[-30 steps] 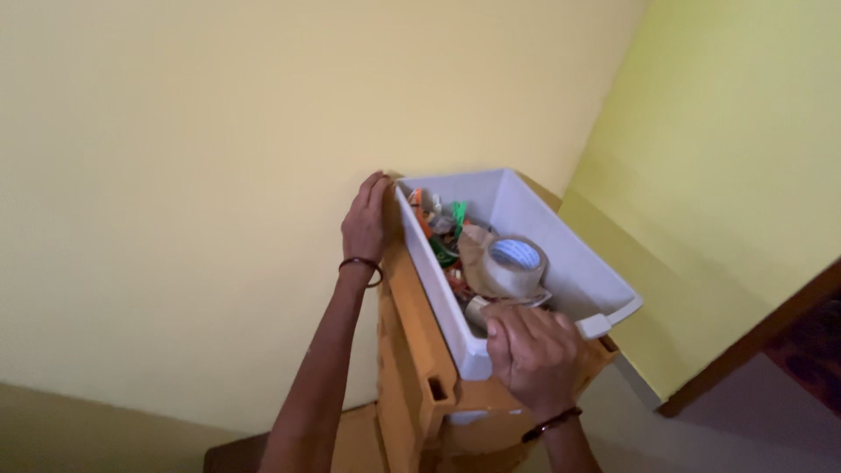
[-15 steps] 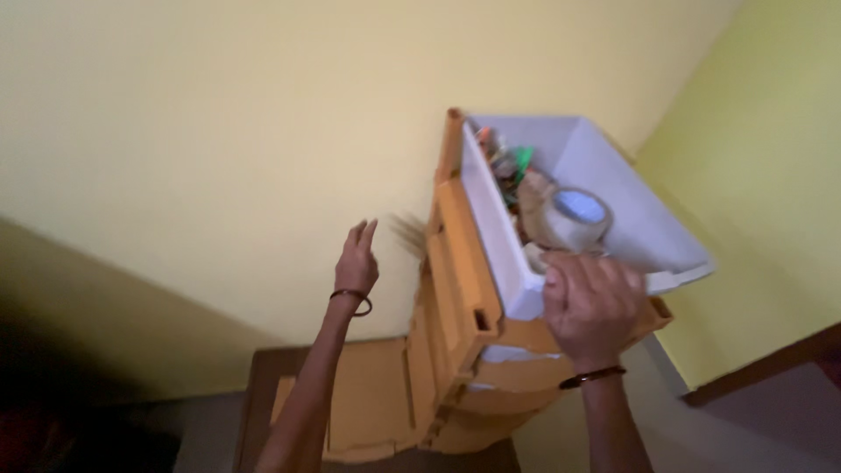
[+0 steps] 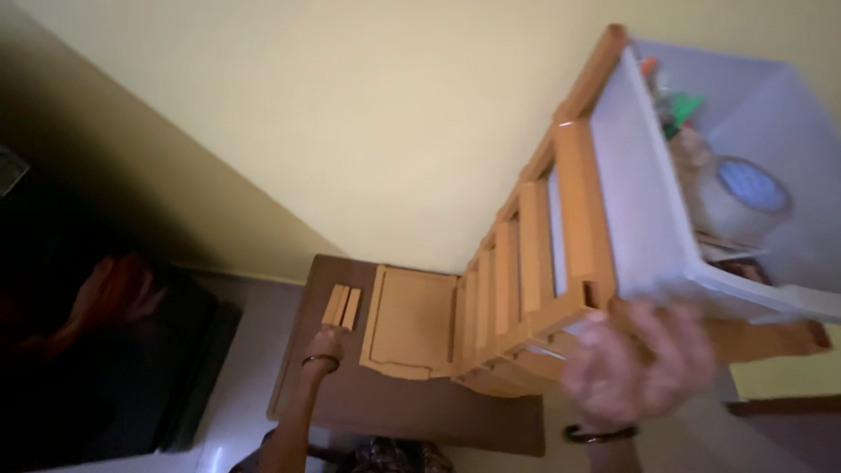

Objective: The person assembles a plastic storage unit by inserting vertical support pieces into the frame, placing a white bin on top, and securing a lid. The person repeatedly adjusts the supports and aligns the components to complete the assembly.

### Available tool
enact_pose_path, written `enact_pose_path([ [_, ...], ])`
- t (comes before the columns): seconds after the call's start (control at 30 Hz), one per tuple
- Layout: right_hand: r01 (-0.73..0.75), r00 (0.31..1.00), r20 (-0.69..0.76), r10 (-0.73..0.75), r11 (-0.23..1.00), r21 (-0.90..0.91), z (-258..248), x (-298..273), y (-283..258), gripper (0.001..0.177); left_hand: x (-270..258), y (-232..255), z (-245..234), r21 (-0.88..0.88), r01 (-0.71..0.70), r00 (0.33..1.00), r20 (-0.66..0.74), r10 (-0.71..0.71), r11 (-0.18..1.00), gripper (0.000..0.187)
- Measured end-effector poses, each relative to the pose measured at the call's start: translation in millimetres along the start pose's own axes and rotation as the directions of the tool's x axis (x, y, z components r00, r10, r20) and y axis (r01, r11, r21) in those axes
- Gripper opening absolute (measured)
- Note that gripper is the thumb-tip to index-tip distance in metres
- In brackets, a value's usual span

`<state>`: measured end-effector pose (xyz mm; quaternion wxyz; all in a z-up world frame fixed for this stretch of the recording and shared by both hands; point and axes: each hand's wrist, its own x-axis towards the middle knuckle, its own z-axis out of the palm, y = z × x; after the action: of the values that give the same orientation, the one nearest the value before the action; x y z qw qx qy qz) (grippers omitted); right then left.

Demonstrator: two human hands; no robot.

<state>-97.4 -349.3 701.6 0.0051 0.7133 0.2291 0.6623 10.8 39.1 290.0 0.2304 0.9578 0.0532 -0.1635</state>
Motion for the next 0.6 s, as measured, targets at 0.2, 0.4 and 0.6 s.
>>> enact_pose_path([
  [0.2,-0.37,0.887,0.42,0.195,0.844,0.389,69,-88,-122,0.012,-39,-38,28,-0.053,0.059,0.998,-0.025,-0.061,0.997,0.043],
  [0.4,-0.753,0.54,0.802,0.254,0.572,0.326,140,-192,-193,0.016,-39,-53,68,-0.097,0.145,0.989,-0.015,-0.147,0.985,0.043],
  [0.6,-0.859,0.259,0.956,0.136,0.485,0.164,190,-314,-255,0.024,-21,-68,112,-0.199,0.21,0.978,0.044,-0.205,0.957,0.04],
])
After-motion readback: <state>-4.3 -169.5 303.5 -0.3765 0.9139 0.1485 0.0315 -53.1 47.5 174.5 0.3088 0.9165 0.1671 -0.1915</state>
